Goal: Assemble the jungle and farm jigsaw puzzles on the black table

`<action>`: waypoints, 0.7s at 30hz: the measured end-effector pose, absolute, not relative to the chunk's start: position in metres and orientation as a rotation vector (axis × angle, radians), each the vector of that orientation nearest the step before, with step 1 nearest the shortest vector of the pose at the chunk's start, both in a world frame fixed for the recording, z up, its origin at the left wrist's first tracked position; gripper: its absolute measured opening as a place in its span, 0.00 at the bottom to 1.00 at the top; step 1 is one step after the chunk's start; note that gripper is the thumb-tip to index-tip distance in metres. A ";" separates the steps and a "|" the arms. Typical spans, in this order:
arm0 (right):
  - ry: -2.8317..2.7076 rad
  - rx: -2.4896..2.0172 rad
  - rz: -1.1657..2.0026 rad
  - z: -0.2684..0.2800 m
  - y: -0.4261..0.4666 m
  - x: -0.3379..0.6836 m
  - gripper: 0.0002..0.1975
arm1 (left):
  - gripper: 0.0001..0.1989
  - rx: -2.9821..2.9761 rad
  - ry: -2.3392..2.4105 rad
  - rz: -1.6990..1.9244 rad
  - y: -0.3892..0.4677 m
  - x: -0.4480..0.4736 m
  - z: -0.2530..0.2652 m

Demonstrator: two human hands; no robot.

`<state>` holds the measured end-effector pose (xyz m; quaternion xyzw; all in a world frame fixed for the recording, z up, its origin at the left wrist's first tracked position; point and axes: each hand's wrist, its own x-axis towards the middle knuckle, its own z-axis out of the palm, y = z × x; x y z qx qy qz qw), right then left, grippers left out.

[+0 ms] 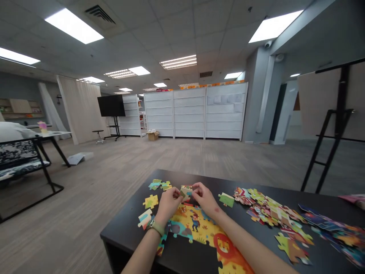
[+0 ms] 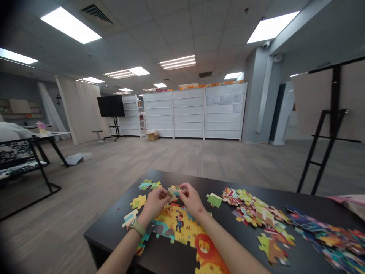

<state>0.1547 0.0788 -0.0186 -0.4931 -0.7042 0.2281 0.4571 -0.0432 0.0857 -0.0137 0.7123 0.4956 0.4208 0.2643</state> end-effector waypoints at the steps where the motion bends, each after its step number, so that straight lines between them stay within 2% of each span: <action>1: -1.756 -1.229 0.542 -0.018 0.079 0.155 0.11 | 0.02 1.943 1.356 1.131 0.084 -0.046 -0.014; 3: -1.797 -1.250 0.494 -0.016 0.080 0.156 0.12 | 0.08 1.978 1.392 1.117 0.082 -0.048 -0.015; 5: -1.852 -1.287 0.430 -0.014 0.085 0.158 0.16 | 0.15 2.022 1.416 1.088 0.081 -0.049 -0.016; 8: -1.966 -1.374 0.376 -0.012 0.099 0.162 0.20 | 0.19 2.073 1.407 1.039 0.082 -0.048 -0.018; 14: -2.078 -1.558 0.376 -0.013 0.129 0.184 0.07 | 0.28 2.096 1.445 0.952 0.081 -0.048 -0.017; 17: -2.039 -1.607 0.392 -0.013 0.137 0.192 0.06 | 0.28 2.227 1.573 0.847 0.077 -0.045 -0.013; 21: -1.918 -1.584 0.397 -0.010 0.139 0.194 0.19 | 0.20 2.354 1.629 0.777 0.072 -0.042 -0.009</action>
